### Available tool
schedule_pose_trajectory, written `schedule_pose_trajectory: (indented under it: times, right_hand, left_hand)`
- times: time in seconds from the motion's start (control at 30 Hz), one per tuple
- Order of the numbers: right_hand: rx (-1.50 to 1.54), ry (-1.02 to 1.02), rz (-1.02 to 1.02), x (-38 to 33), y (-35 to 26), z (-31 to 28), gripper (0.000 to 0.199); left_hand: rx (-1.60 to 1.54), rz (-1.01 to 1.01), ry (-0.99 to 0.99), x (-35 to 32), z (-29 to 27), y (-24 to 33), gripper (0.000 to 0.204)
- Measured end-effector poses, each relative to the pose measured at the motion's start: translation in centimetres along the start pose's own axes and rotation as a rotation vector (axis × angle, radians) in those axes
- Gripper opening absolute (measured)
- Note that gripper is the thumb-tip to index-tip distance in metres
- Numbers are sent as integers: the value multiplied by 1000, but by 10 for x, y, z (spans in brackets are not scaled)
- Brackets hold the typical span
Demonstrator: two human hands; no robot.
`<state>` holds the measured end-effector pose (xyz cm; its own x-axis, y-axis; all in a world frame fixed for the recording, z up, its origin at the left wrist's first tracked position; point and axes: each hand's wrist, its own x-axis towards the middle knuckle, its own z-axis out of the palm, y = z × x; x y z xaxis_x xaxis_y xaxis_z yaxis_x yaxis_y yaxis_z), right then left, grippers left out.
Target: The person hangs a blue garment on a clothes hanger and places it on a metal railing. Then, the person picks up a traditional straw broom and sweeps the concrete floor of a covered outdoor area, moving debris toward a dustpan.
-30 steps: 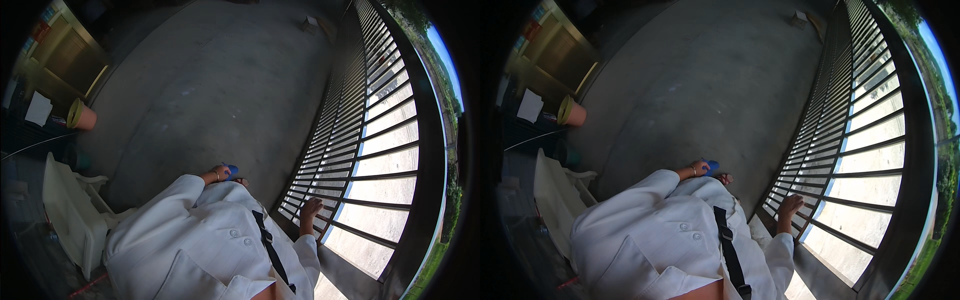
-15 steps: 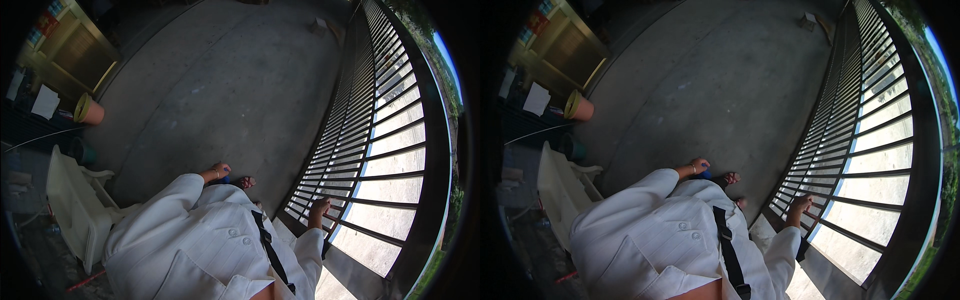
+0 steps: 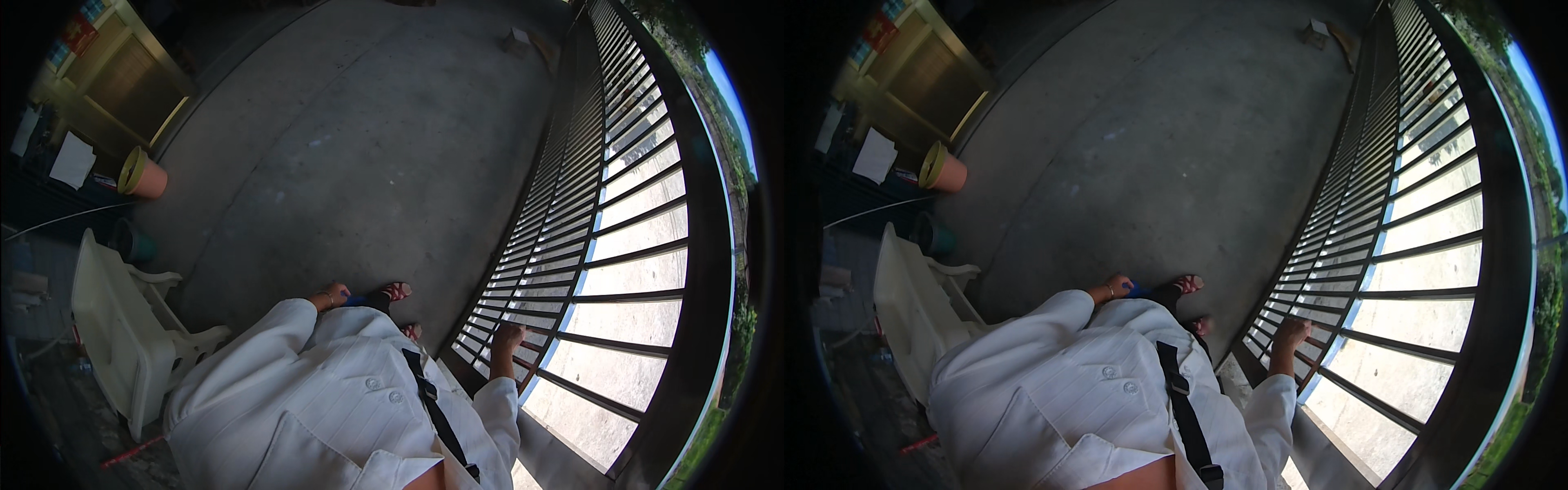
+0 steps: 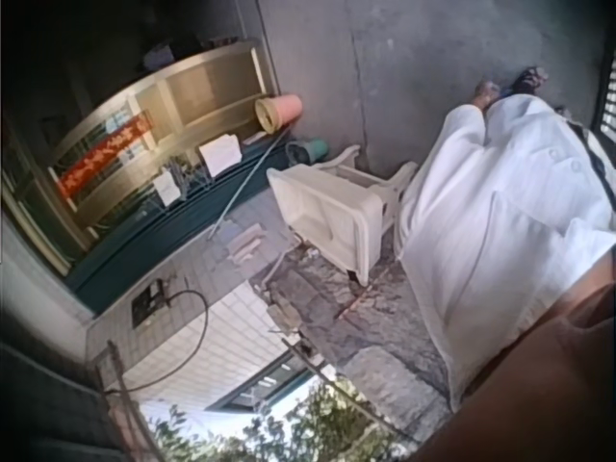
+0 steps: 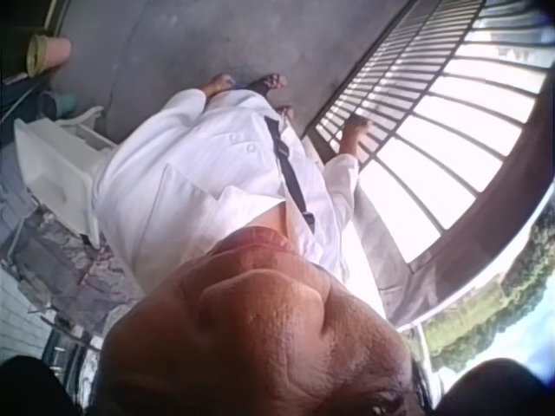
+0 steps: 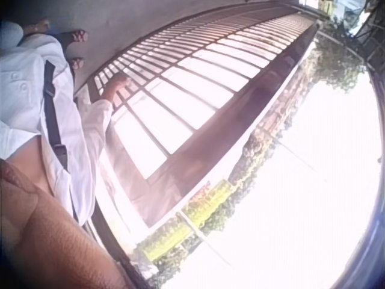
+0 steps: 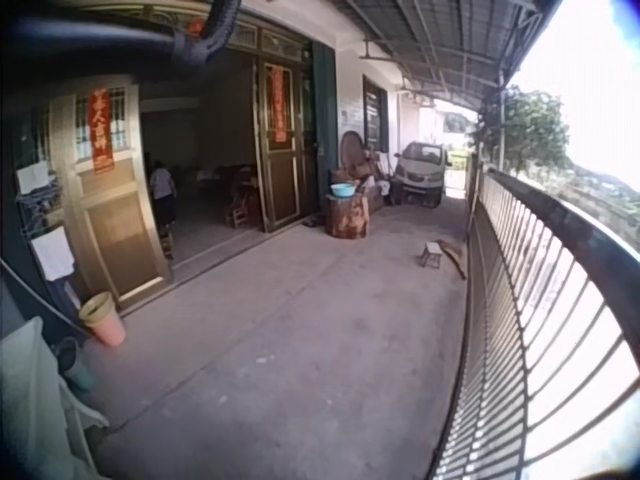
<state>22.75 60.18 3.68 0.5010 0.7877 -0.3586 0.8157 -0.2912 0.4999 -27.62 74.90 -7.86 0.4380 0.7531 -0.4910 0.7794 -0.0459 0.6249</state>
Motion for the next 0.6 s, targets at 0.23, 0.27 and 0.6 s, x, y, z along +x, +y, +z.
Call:
schedule_pose_trajectory:
  times: [0.23, 0.27, 0.6]
  right_hand:
    - [-86, -371, -106, 15, 0, -37, 21]
    - [-103, -403, -102, 18, -2, -38, 22]
    - [-55, -614, -121, 48, -6, -11, 22]
  left_hand:
    - [-41, -96, -1, 22, -6, 32, 21]
    - [-46, -116, 6, 26, -6, 32, 21]
    - [12, -151, -4, 59, -29, 50, 21]
